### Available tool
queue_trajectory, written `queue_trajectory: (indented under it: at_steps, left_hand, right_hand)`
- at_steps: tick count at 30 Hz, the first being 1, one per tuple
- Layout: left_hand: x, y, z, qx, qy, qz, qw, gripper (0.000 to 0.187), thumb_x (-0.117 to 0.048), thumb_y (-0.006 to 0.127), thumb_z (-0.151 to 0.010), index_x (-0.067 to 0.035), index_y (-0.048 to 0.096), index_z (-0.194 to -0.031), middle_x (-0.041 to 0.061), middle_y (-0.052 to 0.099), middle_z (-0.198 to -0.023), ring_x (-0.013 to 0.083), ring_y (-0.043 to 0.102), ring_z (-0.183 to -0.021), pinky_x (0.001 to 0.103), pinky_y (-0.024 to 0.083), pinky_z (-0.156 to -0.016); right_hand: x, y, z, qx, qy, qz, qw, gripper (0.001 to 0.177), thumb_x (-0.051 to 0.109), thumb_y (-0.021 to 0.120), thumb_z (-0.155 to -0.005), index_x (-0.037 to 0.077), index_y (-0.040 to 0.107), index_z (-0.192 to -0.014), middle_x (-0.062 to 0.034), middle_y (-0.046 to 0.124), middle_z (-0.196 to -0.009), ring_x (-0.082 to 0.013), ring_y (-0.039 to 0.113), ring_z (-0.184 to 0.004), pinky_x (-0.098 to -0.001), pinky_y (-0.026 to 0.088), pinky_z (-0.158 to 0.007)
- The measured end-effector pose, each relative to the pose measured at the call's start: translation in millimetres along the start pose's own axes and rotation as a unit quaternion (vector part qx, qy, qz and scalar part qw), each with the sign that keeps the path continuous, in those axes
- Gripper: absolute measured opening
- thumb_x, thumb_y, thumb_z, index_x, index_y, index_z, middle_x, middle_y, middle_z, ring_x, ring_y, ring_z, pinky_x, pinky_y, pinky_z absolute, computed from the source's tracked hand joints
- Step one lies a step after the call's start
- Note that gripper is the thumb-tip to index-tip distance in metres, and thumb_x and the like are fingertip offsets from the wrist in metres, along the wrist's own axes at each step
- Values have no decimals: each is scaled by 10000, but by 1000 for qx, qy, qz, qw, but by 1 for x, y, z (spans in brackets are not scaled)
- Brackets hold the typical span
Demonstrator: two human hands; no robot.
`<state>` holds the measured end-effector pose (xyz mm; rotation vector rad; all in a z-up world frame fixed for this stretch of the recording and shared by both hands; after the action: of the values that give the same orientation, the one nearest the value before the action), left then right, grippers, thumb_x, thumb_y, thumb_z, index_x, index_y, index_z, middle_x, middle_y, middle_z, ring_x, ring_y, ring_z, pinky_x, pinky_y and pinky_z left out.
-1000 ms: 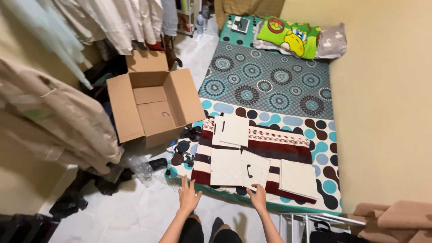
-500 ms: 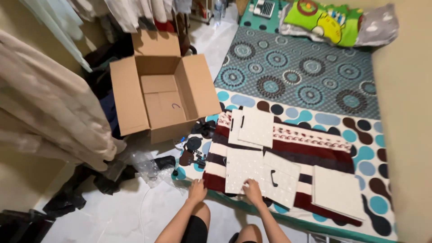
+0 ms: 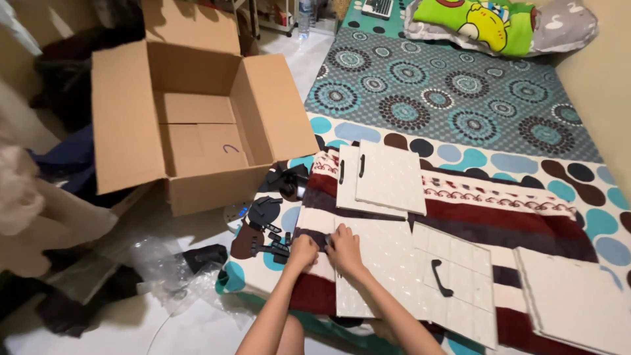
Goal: Assembling the doors of a plastic storage cabinet by attaching handles and preparing panels.
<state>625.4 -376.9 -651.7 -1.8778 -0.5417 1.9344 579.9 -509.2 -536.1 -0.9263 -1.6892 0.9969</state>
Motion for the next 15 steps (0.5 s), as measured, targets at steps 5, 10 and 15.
queue_trajectory:
  at_steps: [5, 10, 15]
  left_hand:
    - [13, 51, -5, 169, -64, 204, 962, 257, -84, 553, -897, 80, 734, -818, 266, 725, -725, 312, 727, -574, 436, 582, -563]
    - [9, 97, -4, 209, 6, 143, 967, 269, -96, 571, -916, 88, 747, -829, 235, 723, -712, 276, 719, -598, 383, 555, -567]
    - [-30, 71, 34, 174, -30, 147, 973, 260, -221, 659, -946, 37, 689, -937, 140, 699, -716, 242, 703, -634, 364, 550, -579]
  right_hand:
    - [-64, 39, -15, -15, 99, -441, 892, 162, 162, 708, -903, 37, 606, -883, -75, 606, -876, -212, 567, -822, -367, 470, -737]
    - [-51, -47, 10, -24, 199, -709, 677, 139, 189, 574, -1011, 77, 556, -930, -44, 620, -775, -164, 591, -674, -321, 509, -662]
    - [-71, -45, 63, -25, 173, -752, 636, 171, 175, 569, -1032, 31, 550, -941, -67, 566, -791, -186, 546, -671, -361, 519, -738]
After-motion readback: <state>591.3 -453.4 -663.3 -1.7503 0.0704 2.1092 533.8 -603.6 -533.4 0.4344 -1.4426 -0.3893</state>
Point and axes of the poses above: each hand's wrist, its own z-axis away from the middle knuckle, its own y-axis out of the palm, x = y × z, the point moved 8 cm from there along -z, towards the middle knuckle
